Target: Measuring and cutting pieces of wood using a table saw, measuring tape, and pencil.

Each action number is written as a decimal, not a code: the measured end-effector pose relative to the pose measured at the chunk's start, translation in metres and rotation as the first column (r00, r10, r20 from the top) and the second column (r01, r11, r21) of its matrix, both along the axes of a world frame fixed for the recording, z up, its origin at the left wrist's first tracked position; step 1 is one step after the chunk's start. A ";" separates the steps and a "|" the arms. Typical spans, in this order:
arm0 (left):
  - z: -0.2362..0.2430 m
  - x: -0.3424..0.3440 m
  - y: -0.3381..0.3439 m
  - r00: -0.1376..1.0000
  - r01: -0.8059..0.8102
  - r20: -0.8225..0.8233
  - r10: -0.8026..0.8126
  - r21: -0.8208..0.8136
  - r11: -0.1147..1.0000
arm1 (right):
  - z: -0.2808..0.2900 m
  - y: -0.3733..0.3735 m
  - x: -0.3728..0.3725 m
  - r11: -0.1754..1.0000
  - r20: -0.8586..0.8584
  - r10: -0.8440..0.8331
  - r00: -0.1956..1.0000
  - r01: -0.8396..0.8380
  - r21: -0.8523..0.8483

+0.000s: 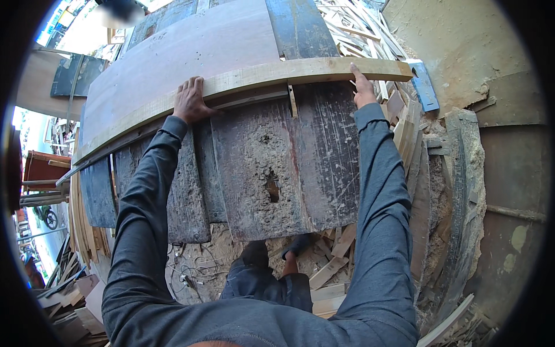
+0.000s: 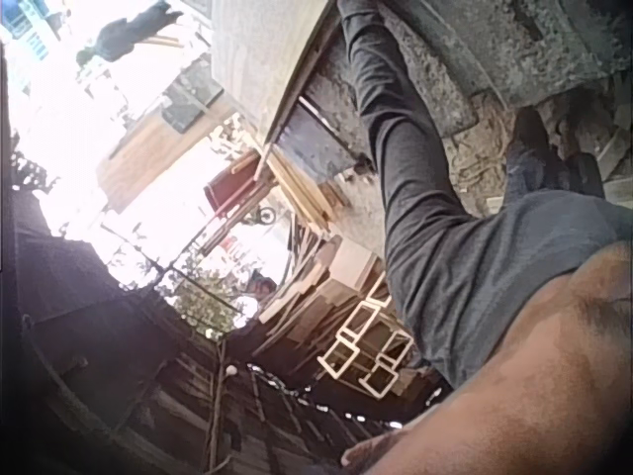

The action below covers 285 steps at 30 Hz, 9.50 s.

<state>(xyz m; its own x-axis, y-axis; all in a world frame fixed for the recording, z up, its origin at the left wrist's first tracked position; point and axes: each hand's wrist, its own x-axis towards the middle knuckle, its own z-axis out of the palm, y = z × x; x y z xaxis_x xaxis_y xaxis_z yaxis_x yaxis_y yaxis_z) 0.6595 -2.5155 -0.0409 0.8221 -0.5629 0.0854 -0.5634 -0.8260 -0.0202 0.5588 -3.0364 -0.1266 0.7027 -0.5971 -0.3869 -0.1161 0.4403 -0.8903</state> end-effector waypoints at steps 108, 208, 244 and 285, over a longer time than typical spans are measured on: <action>-0.022 -0.172 0.010 0.948 0.212 0.297 -0.119 -0.305 0.928 | 0.022 0.057 -0.162 0.941 -0.079 -0.274 0.959 0.250 -0.227; -0.002 -0.087 -0.031 0.985 -0.174 0.010 0.174 0.036 0.984 | 0.040 0.125 -0.651 0.690 -0.166 -0.675 0.719 0.694 0.204; 0.108 -0.342 0.050 0.990 0.075 0.134 -0.044 -0.237 0.969 | 0.219 0.293 -0.374 0.630 0.121 0.411 0.903 -0.186 -0.754; 0.012 -0.343 -0.026 0.965 -0.152 -0.229 0.129 -0.084 0.985 | 0.127 0.254 -0.499 0.265 -0.527 0.510 0.680 -0.707 -0.656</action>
